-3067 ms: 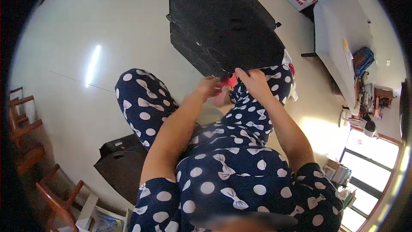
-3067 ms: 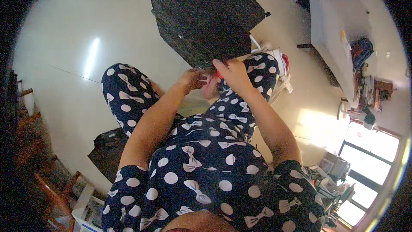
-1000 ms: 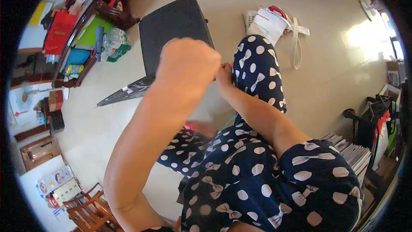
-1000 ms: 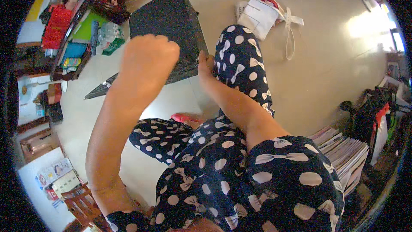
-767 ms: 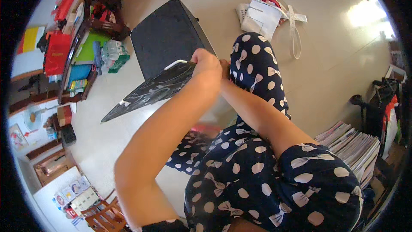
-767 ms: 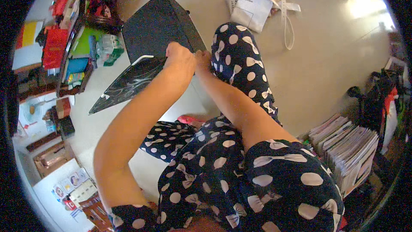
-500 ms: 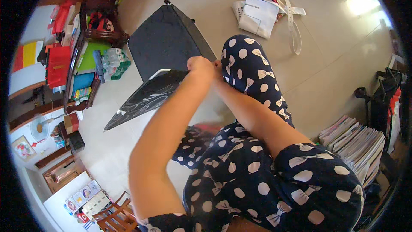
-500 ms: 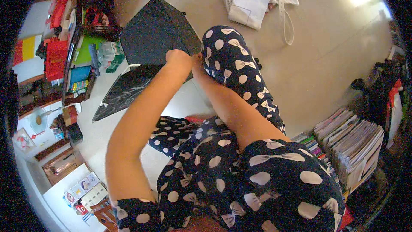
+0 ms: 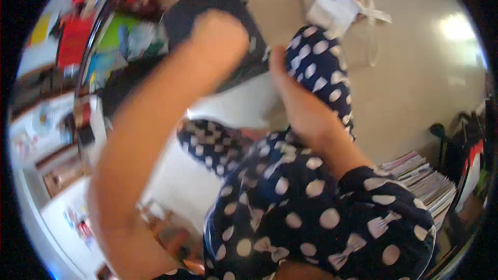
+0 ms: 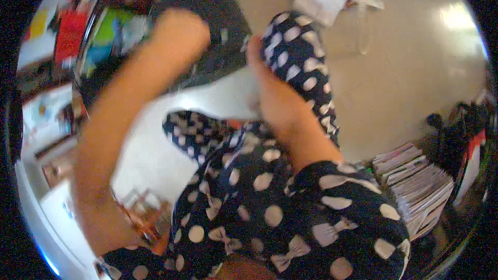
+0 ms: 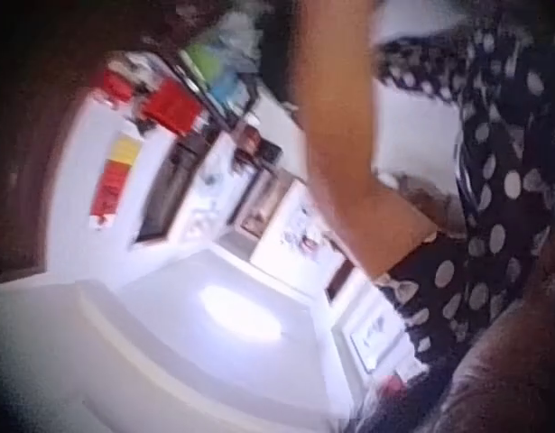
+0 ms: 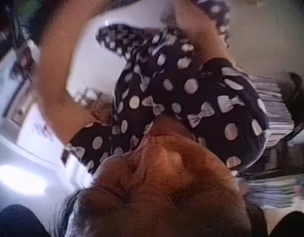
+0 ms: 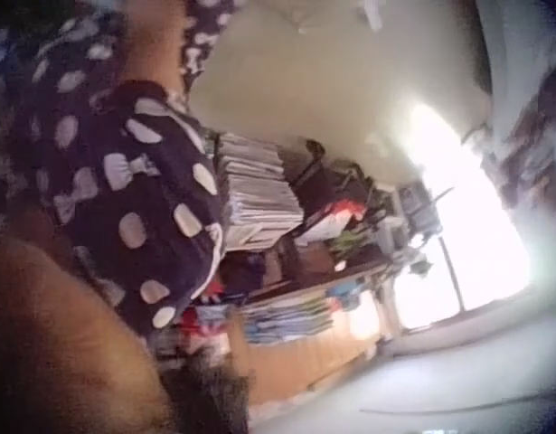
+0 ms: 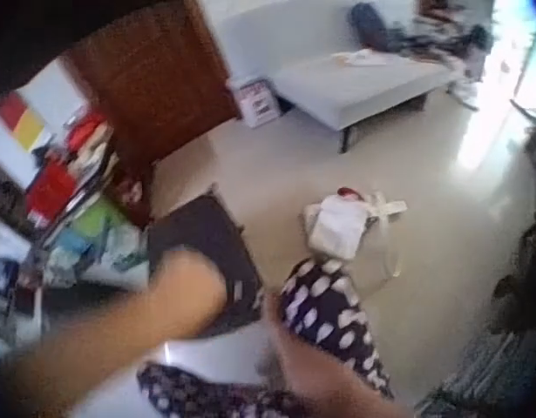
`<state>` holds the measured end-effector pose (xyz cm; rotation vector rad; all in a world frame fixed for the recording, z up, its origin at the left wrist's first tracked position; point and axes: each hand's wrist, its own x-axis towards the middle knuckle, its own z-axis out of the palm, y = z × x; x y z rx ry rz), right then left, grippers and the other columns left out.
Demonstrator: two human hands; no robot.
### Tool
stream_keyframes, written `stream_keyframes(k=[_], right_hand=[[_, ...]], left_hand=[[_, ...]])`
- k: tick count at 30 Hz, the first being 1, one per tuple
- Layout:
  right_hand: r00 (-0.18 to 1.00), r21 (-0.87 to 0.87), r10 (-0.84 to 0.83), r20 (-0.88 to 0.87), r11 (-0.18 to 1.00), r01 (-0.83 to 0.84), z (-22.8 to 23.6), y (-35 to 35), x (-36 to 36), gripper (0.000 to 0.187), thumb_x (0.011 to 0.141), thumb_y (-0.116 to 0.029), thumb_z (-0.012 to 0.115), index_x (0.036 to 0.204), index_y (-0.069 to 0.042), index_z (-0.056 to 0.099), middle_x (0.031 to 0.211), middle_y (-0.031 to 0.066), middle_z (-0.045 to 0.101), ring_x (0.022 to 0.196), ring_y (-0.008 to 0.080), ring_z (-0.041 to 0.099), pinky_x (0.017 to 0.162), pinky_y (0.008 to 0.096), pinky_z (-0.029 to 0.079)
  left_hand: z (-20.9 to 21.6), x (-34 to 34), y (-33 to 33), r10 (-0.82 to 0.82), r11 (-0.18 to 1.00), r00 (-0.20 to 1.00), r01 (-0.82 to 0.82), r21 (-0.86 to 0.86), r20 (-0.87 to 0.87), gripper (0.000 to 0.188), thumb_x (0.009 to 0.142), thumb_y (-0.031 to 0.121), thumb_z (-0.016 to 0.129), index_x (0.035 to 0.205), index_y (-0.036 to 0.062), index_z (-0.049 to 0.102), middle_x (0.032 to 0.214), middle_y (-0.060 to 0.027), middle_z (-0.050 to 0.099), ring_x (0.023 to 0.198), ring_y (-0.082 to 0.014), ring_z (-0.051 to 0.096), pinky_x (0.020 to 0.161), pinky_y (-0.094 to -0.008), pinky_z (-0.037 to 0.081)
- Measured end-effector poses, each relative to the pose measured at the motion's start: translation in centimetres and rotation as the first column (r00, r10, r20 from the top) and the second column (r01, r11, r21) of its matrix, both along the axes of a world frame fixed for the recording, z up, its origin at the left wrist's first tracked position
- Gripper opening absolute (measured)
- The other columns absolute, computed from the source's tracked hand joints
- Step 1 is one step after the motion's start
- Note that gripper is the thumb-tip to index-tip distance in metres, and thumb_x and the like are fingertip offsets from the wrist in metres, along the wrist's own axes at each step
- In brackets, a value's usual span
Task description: Assembling a black modular plastic storage cube by connecting panels with plastic joints.
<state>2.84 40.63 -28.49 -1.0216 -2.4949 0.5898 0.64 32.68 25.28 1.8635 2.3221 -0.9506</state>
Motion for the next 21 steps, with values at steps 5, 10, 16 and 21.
stream_keyframes(k=[5,10,16,21], right_hand=[[0.967,-0.620,0.196,-0.162,0.742,-0.255,17.6,-15.2,0.7,0.041,0.090,-0.029,0.043,0.077,0.005,0.062,0.081,0.0312,0.061,0.080,0.0452,0.061,0.072,0.0515,0.045],[0.979,-0.667,0.136,-0.150,0.718,-0.201,25.3,-9.4,1.8,0.042,0.088,-0.030,0.048,0.084,0.009,0.063,0.085,0.0301,0.064,0.085,0.0462,0.062,0.080,0.0514,0.045],[0.679,0.010,0.689,-0.252,0.704,-0.711,31.8,-13.3,4.9,0.055,0.077,-0.028,0.073,0.123,-0.003,0.054,0.130,0.0219,0.051,0.128,0.0364,0.041,0.100,0.0509,0.036],[0.423,-0.070,0.902,0.081,0.429,-0.901,28.4,-16.7,3.7,0.069,0.077,-0.036,0.073,0.137,-0.015,0.047,0.148,0.0094,0.036,0.141,0.0314,0.027,0.110,0.0654,0.019]], left_hand=[[2.1,-3.0,-16.7,0.299,0.953,0.954,-0.297,-0.063,0.033,0.026,0.085,0.036,0.063,0.078,0.0128,0.073,0.075,-0.0135,0.069,0.077,-0.0297,0.070,0.067,-0.0445,0.053],[4.5,-0.1,-17.0,0.384,0.923,0.923,-0.383,0.042,-0.026,0.024,0.085,0.033,0.064,0.078,0.0116,0.072,0.074,-0.0119,0.070,0.074,-0.0286,0.070,0.065,-0.0435,0.052],[4.2,0.5,-18.8,0.235,0.972,0.959,-0.230,0.050,-0.159,0.017,0.083,0.029,0.064,0.078,0.0137,0.069,0.072,-0.0083,0.070,0.071,-0.0253,0.070,0.062,-0.0390,0.050],[5.9,-0.7,-24.3,0.327,0.923,0.938,-0.290,0.252,-0.117,0.014,0.085,0.027,0.062,0.085,0.0148,0.070,0.077,-0.0104,0.071,0.078,-0.0270,0.070,0.073,-0.0411,0.051]])
